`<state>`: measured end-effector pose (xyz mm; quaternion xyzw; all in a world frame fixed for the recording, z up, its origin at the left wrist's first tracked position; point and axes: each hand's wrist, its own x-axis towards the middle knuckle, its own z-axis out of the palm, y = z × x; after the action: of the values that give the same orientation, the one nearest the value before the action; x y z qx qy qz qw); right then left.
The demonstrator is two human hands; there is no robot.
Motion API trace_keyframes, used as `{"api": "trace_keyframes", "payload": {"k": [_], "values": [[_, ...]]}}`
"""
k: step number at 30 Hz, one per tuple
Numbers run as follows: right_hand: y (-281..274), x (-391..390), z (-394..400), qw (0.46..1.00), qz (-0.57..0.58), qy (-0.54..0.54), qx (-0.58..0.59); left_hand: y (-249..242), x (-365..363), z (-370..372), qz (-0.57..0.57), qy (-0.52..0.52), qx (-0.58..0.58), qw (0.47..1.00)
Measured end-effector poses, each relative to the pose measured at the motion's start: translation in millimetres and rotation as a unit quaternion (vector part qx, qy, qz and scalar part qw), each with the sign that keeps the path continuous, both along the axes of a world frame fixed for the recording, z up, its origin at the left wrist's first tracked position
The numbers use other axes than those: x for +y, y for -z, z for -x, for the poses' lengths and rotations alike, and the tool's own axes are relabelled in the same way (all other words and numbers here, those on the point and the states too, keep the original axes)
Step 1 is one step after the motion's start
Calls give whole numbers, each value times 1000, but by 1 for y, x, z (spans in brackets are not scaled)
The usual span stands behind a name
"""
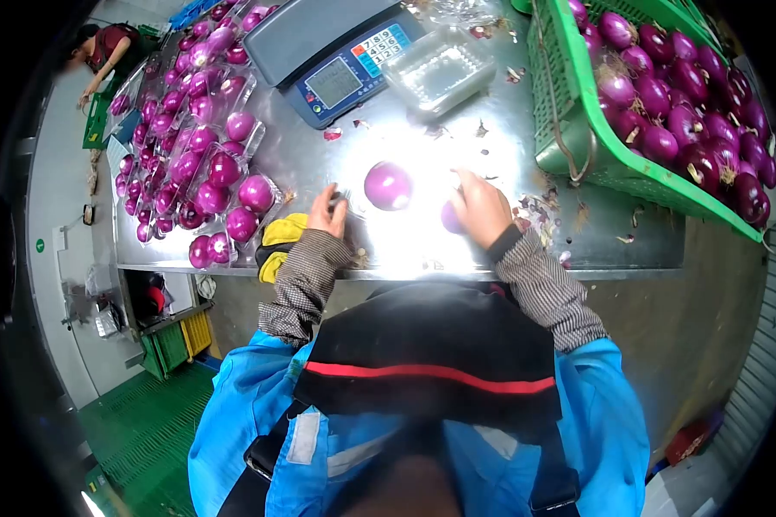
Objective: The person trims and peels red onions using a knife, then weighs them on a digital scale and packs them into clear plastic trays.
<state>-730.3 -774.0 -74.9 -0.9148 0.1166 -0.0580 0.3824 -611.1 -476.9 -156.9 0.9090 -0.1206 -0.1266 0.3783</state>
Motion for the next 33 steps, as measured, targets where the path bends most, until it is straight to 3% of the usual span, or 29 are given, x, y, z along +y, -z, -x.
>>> {"api": "trace_keyframes", "payload": {"k": [2, 5, 8, 10, 12, 13, 14, 15, 18, 20, 22, 24, 26, 27, 29, 30, 33], "values": [[-6, 5, -31, 996, 8, 4, 91, 7, -5, 11, -18, 6, 8, 1000], [19, 8, -65, 992, 79, 12, 101, -38, -38, 21, 92, -70, 202, 972], [43, 6, -88, 982, 48, -1, 183, -32, -54, 18, 110, -154, 251, 949], [78, 4, -91, 998, 10, 26, 53, -38, -56, 14, 103, -169, 246, 949], [62, 10, -88, 999, -12, 29, 31, -54, -55, 7, 119, -189, 317, 922], [50, 14, -85, 999, -29, 33, 31, -37, -52, 7, 77, -142, 237, 958], [45, 13, -80, 998, -25, 6, -51, -31, -43, 11, 129, -136, 174, 967], [42, 5, -80, 999, -36, 3, 15, -27, -37, 16, 177, -128, 110, 969], [-9, 10, -77, 967, -250, -11, 46, -66, -21, 13, 290, -187, 141, 928], [-28, 20, -74, 956, -290, -36, 9, -87, -5, 9, 357, -254, 197, 877], [-30, 27, -68, 958, -279, -66, 1, -100, 18, 0, 402, -279, 159, 857], [-20, 29, -62, 968, -237, -82, 25, -127, 44, -14, 334, -352, 128, 865], [-5, 33, -55, 971, -220, -85, 42, -123, 79, -44, 383, -405, 57, 828], [1, 35, -52, 970, -222, -84, 51, -94, 122, -69, 326, -337, -67, 881], [7, 40, -49, 971, -216, -82, 63, -118, 155, -98, 323, -354, -100, 872], [8, 45, -49, 972, -209, -82, 64, -166, 151, -105, 378, -437, -7, 816], [8, 60, -58, 968, -226, -73, 81, -165, 215, -164, 447, -442, -63, 775]]}}
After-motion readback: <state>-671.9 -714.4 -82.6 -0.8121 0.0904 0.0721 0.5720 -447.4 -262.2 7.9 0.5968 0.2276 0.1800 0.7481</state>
